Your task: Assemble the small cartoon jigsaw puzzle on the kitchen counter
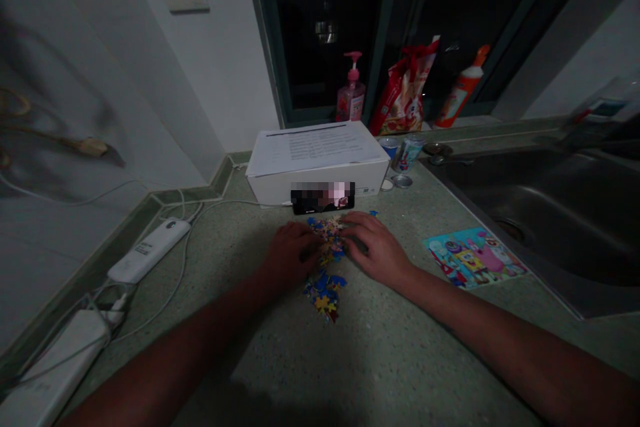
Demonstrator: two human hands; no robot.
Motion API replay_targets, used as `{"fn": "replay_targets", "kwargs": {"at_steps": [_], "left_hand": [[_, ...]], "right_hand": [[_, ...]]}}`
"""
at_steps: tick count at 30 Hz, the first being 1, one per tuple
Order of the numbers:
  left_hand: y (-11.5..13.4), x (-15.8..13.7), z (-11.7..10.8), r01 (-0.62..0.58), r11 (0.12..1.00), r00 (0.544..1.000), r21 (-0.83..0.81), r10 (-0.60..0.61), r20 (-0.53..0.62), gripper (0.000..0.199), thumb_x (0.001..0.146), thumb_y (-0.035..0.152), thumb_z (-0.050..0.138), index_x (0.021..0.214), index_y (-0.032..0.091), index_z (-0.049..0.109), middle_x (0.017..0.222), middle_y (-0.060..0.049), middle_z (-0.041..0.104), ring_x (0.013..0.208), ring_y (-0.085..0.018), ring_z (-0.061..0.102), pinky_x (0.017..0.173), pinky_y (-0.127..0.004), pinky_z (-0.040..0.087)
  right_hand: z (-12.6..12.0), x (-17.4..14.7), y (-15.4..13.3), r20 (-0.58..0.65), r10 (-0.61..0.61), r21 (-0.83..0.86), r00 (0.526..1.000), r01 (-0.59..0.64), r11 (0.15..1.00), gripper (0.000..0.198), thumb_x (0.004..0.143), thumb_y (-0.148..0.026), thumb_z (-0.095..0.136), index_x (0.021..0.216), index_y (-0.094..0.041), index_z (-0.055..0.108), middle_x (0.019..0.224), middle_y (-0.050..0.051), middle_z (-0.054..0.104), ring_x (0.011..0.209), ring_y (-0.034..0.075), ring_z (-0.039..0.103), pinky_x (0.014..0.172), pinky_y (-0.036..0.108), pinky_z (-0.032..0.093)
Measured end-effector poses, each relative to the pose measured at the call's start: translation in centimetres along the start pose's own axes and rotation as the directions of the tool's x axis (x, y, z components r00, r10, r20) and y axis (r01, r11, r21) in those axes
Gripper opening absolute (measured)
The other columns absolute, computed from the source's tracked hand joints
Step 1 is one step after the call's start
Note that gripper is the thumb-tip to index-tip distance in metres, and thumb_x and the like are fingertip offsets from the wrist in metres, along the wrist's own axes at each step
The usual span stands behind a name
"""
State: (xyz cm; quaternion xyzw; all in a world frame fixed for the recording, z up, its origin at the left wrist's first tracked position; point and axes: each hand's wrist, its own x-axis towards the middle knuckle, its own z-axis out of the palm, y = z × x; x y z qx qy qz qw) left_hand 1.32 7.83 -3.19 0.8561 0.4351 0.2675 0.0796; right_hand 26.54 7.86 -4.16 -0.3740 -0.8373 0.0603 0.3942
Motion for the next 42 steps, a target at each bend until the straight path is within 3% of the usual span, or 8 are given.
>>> {"fn": "replay_targets", "kwargs": {"at_steps": [6,18,27,42], "left_hand": [[-0.1,0.1,0.4,-0.005,0.999,0.999,0.036,0.004,0.038,0.021,0.096,0.035,0.073,0.113,0.025,0.08,0.109,-0.008,0.073,0.107,-0.028,0.065,0.1,-0.049,0.05],[-0.3,0.4,0.4,0.041,0.998,0.999,0.037,-0.042,0.016,0.009,0.095,0.024,0.072,0.099,0.021,0.08,0.1,-0.007,0.073,0.099,-0.026,0.066,0.098,-0.047,0.052],[-0.5,0.6,0.2,0.151,0.979,0.985,-0.137,-0.161,-0.068,0.006,0.093,0.027,0.073,0.093,0.023,0.078,0.095,-0.005,0.074,0.097,-0.024,0.067,0.094,-0.043,0.055],[-0.4,0.5,0.5,0.114,0.934,0.986,-0.338,-0.148,-0.077,0.015,0.097,0.033,0.067,0.092,0.023,0.077,0.097,-0.006,0.075,0.096,-0.023,0.069,0.091,-0.043,0.058]], "right_hand": [[0.0,0.1,-0.1,0.004,-0.002,0.003,1.0,0.002,1.0,0.02,0.097,-0.014,0.059,0.112,-0.021,0.071,0.126,0.013,0.071,0.124,0.03,0.065,0.105,0.058,0.056],[0.2,0.1,-0.3,0.017,-0.024,-0.024,1.0,0.024,0.999,0.02,0.097,-0.015,0.06,0.113,-0.022,0.071,0.126,0.013,0.071,0.124,0.031,0.065,0.105,0.058,0.056],[0.3,0.4,-0.8,0.033,-0.047,-0.055,0.998,0.048,0.997,0.018,0.098,-0.018,0.063,0.113,-0.022,0.072,0.129,0.013,0.07,0.127,0.031,0.064,0.108,0.057,0.055],[0.4,1.0,-1.6,0.01,-0.123,-0.085,0.992,0.123,0.989,0.027,0.099,-0.023,0.066,0.126,-0.025,0.07,0.138,0.014,0.065,0.133,0.033,0.059,0.108,0.061,0.054]]}}
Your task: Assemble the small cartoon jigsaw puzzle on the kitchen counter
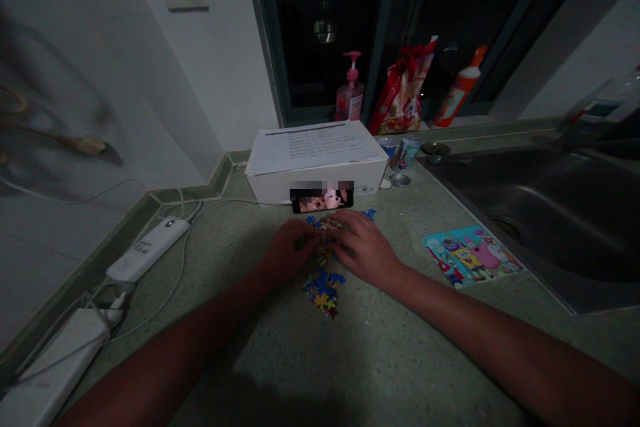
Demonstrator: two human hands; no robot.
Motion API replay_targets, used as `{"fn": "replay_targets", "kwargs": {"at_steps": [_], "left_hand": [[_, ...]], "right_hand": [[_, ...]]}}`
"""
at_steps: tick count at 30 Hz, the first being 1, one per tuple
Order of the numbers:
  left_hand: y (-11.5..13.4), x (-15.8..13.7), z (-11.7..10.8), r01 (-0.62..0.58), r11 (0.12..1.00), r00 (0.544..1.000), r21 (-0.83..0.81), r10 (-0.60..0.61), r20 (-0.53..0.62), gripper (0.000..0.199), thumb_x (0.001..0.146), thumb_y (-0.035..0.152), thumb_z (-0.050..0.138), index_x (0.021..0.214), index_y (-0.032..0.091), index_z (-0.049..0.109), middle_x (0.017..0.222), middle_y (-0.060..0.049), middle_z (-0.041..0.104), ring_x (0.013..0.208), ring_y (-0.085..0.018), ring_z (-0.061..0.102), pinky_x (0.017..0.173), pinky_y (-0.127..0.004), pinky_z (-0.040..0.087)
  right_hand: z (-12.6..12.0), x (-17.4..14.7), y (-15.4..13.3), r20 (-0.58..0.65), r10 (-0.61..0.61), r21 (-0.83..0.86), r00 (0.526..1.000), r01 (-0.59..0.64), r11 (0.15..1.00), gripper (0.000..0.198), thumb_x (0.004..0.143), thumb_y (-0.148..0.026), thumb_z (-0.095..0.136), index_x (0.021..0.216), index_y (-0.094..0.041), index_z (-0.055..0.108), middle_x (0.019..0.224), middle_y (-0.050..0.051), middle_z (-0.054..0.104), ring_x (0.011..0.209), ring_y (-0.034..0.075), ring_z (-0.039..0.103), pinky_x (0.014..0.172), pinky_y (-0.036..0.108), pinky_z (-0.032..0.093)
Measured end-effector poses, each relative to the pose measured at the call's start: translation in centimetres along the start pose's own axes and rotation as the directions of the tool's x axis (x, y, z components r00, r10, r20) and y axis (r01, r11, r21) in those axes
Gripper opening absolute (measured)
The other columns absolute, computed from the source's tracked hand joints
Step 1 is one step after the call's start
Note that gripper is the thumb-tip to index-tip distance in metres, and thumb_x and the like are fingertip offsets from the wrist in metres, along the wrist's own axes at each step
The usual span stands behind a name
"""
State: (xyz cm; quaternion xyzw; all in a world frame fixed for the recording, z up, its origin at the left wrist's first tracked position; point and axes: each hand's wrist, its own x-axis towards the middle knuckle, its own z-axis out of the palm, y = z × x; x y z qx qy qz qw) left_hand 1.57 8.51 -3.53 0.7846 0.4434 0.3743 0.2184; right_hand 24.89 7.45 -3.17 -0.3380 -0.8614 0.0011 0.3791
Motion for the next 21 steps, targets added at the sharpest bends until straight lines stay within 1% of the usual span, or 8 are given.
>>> {"fn": "replay_targets", "kwargs": {"at_steps": [3,6,10,13,16,19,21], "left_hand": [[0.2,0.0,0.0,0.01,1.0,1.0,-0.011,-0.009,0.02,0.013,0.096,0.031,0.067,0.092,0.024,0.077,0.098,-0.006,0.076,0.097,-0.023,0.069,0.092,-0.043,0.058],[0.4,0.1,-0.1,-0.002,1.0,0.999,-0.014,0.003,0.042,0.013,0.096,0.029,0.067,0.092,0.023,0.077,0.096,-0.006,0.075,0.096,-0.023,0.069,0.092,-0.043,0.057],[0.5,0.1,-0.2,-0.003,1.0,1.0,-0.018,0.004,0.019,0.015,0.097,0.03,0.066,0.091,0.021,0.076,0.093,-0.006,0.075,0.094,-0.023,0.068,0.091,-0.041,0.056],[0.2,0.1,-0.3,0.05,0.999,0.997,-0.018,-0.051,-0.059,0.021,0.1,0.032,0.061,0.089,0.019,0.074,0.091,-0.005,0.073,0.092,-0.023,0.067,0.088,-0.039,0.055],[-0.4,0.1,-0.4,0.125,0.991,0.983,-0.044,-0.13,-0.133,0.025,0.1,0.034,0.058,0.088,0.019,0.073,0.092,-0.006,0.073,0.09,-0.023,0.068,0.086,-0.038,0.055],[-0.9,0.1,-0.5,0.191,0.981,0.97,-0.044,-0.195,-0.143,0.026,0.1,0.035,0.057,0.088,0.02,0.073,0.092,-0.005,0.075,0.091,-0.023,0.069,0.086,-0.039,0.055],[-1.0,0.1,-0.6,0.207,0.977,0.967,-0.041,-0.211,-0.143,0.026,0.1,0.036,0.056,0.088,0.021,0.073,0.093,-0.005,0.075,0.092,-0.023,0.069,0.087,-0.039,0.055]], "right_hand": [[0.0,0.0,0.1,0.003,0.002,0.01,1.0,-0.002,1.0,0.025,0.099,-0.021,0.064,0.121,-0.026,0.072,0.138,0.012,0.065,0.134,0.033,0.059,0.108,0.061,0.054],[-0.1,0.1,0.1,-0.007,-0.018,0.004,1.0,0.018,1.0,0.021,0.1,-0.021,0.063,0.118,-0.025,0.072,0.137,0.012,0.065,0.133,0.032,0.059,0.108,0.06,0.054],[-0.4,0.2,0.0,-0.022,-0.039,0.006,0.999,0.039,0.999,0.018,0.099,-0.022,0.065,0.115,-0.021,0.073,0.135,0.014,0.067,0.132,0.032,0.06,0.109,0.059,0.053],[-0.6,0.1,0.2,-0.061,0.004,0.018,0.998,-0.003,1.0,0.019,0.097,-0.02,0.067,0.114,-0.023,0.073,0.136,0.013,0.067,0.133,0.032,0.06,0.109,0.059,0.053],[-0.7,-0.1,0.6,-0.119,0.04,0.025,0.992,-0.038,0.999,0.017,0.097,-0.023,0.069,0.114,-0.025,0.073,0.136,0.012,0.068,0.132,0.032,0.061,0.108,0.058,0.054],[-0.8,-0.3,1.0,-0.159,0.059,0.026,0.985,-0.056,0.998,0.016,0.097,-0.025,0.07,0.113,-0.026,0.073,0.134,0.011,0.069,0.131,0.031,0.062,0.107,0.058,0.054],[-0.9,-0.5,1.1,-0.176,0.063,0.028,0.982,-0.059,0.998,0.016,0.097,-0.025,0.071,0.112,-0.027,0.073,0.134,0.011,0.069,0.13,0.031,0.062,0.107,0.058,0.054]]}}
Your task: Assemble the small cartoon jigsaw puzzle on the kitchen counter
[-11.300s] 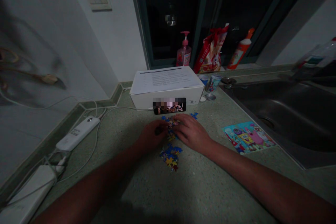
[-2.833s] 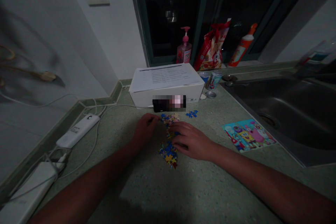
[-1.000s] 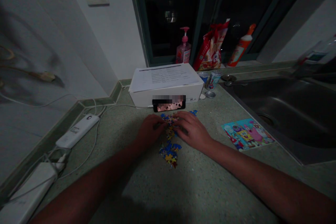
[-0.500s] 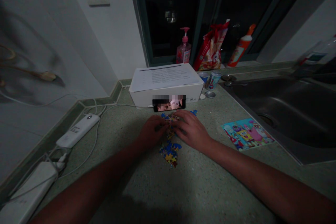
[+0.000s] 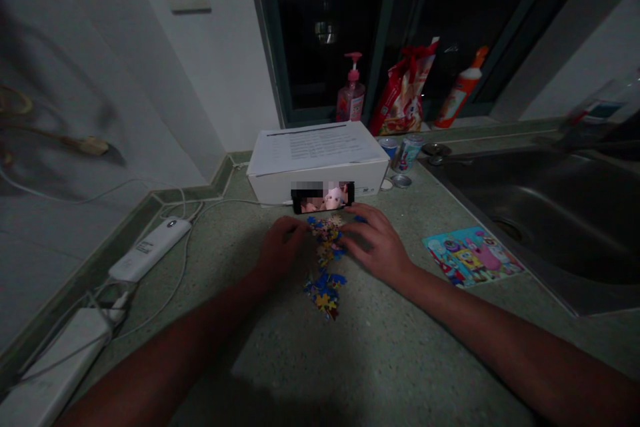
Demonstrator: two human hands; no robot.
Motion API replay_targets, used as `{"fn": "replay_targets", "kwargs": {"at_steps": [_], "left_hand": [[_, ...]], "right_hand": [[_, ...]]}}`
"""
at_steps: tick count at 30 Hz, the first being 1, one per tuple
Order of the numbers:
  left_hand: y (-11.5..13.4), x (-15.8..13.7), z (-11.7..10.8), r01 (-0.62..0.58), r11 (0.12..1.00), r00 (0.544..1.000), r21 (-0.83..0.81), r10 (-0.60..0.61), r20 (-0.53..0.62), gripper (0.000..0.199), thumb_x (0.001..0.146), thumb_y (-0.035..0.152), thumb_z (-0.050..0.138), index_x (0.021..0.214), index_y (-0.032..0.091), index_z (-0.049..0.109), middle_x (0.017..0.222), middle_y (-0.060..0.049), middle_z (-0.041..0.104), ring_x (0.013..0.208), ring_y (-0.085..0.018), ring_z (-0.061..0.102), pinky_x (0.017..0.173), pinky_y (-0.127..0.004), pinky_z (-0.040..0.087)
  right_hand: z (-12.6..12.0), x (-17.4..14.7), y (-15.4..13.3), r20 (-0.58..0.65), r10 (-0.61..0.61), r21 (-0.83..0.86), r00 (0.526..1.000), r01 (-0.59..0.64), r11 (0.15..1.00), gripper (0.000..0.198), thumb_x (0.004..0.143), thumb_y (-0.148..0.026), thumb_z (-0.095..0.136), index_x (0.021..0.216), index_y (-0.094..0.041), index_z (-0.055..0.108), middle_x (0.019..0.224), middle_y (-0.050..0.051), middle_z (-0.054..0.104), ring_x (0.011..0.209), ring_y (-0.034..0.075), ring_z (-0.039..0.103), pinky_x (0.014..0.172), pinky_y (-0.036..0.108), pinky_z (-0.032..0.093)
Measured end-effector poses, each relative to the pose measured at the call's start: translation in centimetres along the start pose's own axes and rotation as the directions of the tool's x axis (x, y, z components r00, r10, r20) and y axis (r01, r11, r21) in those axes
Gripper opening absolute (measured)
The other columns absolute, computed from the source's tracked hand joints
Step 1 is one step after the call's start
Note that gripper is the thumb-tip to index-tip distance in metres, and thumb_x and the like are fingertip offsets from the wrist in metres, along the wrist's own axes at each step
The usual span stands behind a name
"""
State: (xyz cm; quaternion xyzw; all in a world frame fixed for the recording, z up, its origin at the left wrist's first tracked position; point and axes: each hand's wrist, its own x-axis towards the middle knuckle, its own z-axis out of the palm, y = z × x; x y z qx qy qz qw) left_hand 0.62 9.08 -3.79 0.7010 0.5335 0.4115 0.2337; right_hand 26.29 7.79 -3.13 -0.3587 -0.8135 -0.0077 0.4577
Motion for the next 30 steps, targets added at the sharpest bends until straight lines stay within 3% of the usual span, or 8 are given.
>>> {"fn": "replay_targets", "kwargs": {"at_steps": [21,30], "left_hand": [[0.22,-0.1,-0.1,0.001,1.0,1.0,0.018,-0.001,0.014,0.029,0.101,0.04,0.055,0.089,0.021,0.074,0.092,-0.005,0.076,0.09,-0.023,0.068,0.085,-0.038,0.055],[0.0,-0.09,0.0,-0.019,1.0,1.0,0.009,0.019,0.008,0.028,0.101,0.038,0.056,0.088,0.021,0.074,0.092,-0.005,0.074,0.09,-0.022,0.068,0.085,-0.038,0.055]], "right_hand": [[-0.2,-0.13,0.12,0.024,0.028,0.019,0.999,-0.029,0.999,0.015,0.097,-0.028,0.071,0.111,-0.028,0.074,0.134,0.01,0.069,0.13,0.032,0.063,0.107,0.059,0.054],[-0.34,-0.23,-0.1,0.06,-0.021,0.042,0.998,0.018,0.999,0.017,0.098,-0.027,0.071,0.115,-0.027,0.072,0.136,0.011,0.067,0.132,0.031,0.062,0.109,0.057,0.054]]}}
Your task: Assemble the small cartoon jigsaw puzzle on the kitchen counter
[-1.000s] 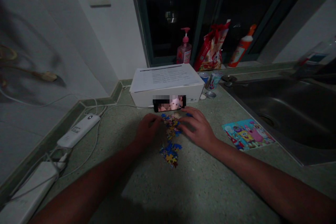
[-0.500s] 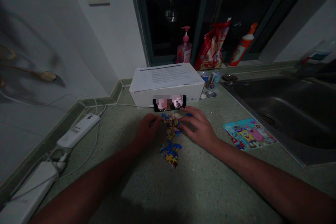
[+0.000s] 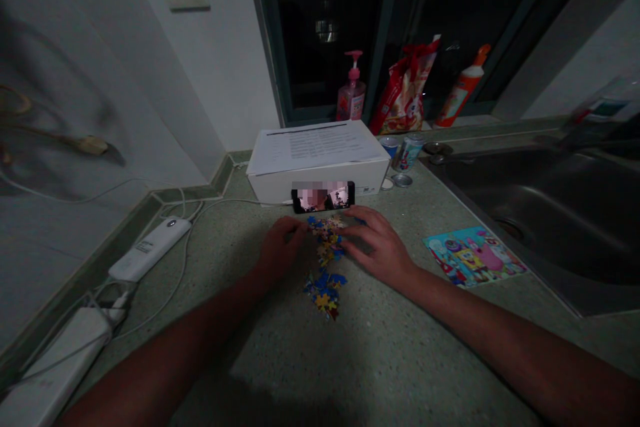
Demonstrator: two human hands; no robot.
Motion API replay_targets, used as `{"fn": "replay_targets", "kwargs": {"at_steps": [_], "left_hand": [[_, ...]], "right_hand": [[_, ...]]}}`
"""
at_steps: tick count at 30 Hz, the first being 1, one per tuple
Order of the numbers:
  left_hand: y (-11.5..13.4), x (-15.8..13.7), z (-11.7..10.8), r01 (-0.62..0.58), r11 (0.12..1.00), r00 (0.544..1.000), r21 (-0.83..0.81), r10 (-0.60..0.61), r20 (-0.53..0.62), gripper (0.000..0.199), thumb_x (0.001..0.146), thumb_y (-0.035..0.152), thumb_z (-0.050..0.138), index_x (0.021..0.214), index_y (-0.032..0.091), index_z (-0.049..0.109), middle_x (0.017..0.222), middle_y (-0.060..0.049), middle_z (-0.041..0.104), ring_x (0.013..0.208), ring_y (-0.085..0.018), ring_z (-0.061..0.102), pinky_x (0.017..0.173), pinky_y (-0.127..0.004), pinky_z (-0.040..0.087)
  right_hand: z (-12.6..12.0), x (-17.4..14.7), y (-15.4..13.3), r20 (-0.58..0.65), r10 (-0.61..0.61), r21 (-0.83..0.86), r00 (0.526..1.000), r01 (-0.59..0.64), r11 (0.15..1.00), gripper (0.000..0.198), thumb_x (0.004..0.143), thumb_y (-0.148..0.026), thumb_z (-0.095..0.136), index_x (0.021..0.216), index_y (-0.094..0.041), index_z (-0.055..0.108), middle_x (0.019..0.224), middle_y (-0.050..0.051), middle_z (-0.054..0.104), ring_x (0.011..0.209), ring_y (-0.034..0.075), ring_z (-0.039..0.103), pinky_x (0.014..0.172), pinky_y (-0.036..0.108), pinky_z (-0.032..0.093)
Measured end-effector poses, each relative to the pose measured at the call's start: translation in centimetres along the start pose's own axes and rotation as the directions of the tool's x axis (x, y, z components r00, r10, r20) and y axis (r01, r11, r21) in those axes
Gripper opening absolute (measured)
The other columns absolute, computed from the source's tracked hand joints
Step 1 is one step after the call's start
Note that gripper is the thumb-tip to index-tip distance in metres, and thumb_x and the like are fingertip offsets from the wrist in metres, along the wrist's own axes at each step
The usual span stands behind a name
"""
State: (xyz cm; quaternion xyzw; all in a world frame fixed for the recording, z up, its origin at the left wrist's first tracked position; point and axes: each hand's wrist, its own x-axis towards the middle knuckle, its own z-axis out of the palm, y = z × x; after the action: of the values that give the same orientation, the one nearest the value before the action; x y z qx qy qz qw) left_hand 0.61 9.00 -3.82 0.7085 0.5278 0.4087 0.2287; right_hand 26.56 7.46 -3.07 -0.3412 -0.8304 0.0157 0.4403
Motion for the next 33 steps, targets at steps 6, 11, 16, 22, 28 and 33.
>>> {"fn": "replay_targets", "kwargs": {"at_steps": [6,11,16,22,28,33], "left_hand": [[0.1,0.0,-0.1,-0.007,1.0,1.0,0.01,0.007,0.007,0.027,0.101,0.038,0.056,0.089,0.021,0.073,0.092,-0.005,0.074,0.089,-0.022,0.067,0.086,-0.038,0.054],[0.1,0.0,0.0,-0.02,1.0,1.0,0.014,0.02,0.018,0.027,0.101,0.035,0.056,0.088,0.019,0.072,0.092,-0.005,0.073,0.09,-0.022,0.067,0.088,-0.039,0.053],[0.2,0.0,0.0,-0.041,0.998,0.999,0.036,0.041,0.016,0.023,0.1,0.033,0.057,0.087,0.02,0.072,0.09,-0.004,0.072,0.089,-0.021,0.067,0.087,-0.037,0.053],[0.2,0.0,0.1,-0.047,0.999,0.999,0.023,0.047,0.015,0.022,0.097,0.034,0.058,0.087,0.02,0.072,0.087,-0.003,0.071,0.086,-0.021,0.065,0.083,-0.035,0.051],[0.0,-0.1,0.2,-0.068,0.997,0.998,0.02,0.068,0.001,0.023,0.099,0.032,0.058,0.088,0.019,0.073,0.087,-0.003,0.07,0.086,-0.021,0.065,0.083,-0.036,0.05],[0.2,-0.1,0.1,-0.06,0.997,0.998,0.045,0.06,0.006,0.021,0.099,0.03,0.059,0.089,0.02,0.073,0.089,-0.003,0.071,0.087,-0.02,0.066,0.083,-0.035,0.052]], "right_hand": [[-0.2,-0.1,-1.1,0.074,-0.043,0.077,0.996,0.037,0.996,0.015,0.099,-0.028,0.069,0.114,-0.028,0.072,0.134,0.009,0.068,0.133,0.03,0.062,0.108,0.057,0.055],[-0.3,-0.3,-2.8,0.213,-0.114,0.154,0.97,0.082,0.985,0.014,0.098,-0.032,0.072,0.111,-0.026,0.073,0.135,0.01,0.068,0.136,0.029,0.06,0.112,0.054,0.054],[0.0,-0.9,-3.7,0.365,-0.206,0.172,0.908,0.152,0.973,0.017,0.097,-0.037,0.072,0.111,-0.027,0.075,0.136,0.01,0.067,0.142,0.029,0.054,0.118,0.052,0.049],[0.1,-1.0,-2.9,0.398,-0.214,0.181,0.892,0.153,0.972,0.025,0.097,-0.043,0.071,0.111,-0.023,0.075,0.139,0.013,0.065,0.143,0.032,0.052,0.119,0.055,0.047],[-0.1,-0.5,-1.9,0.359,-0.122,0.092,0.925,0.096,0.991,0.015,0.1,-0.03,0.064,0.107,-0.022,0.075,0.139,0.015,0.065,0.141,0.033,0.054,0.115,0.06,0.048],[0.3,-0.6,-1.5,0.375,-0.118,0.06,0.92,0.103,0.993,0.017,0.101,-0.028,0.062,0.107,-0.021,0.076,0.142,0.015,0.064,0.143,0.033,0.052,0.117,0.062,0.047]]}}
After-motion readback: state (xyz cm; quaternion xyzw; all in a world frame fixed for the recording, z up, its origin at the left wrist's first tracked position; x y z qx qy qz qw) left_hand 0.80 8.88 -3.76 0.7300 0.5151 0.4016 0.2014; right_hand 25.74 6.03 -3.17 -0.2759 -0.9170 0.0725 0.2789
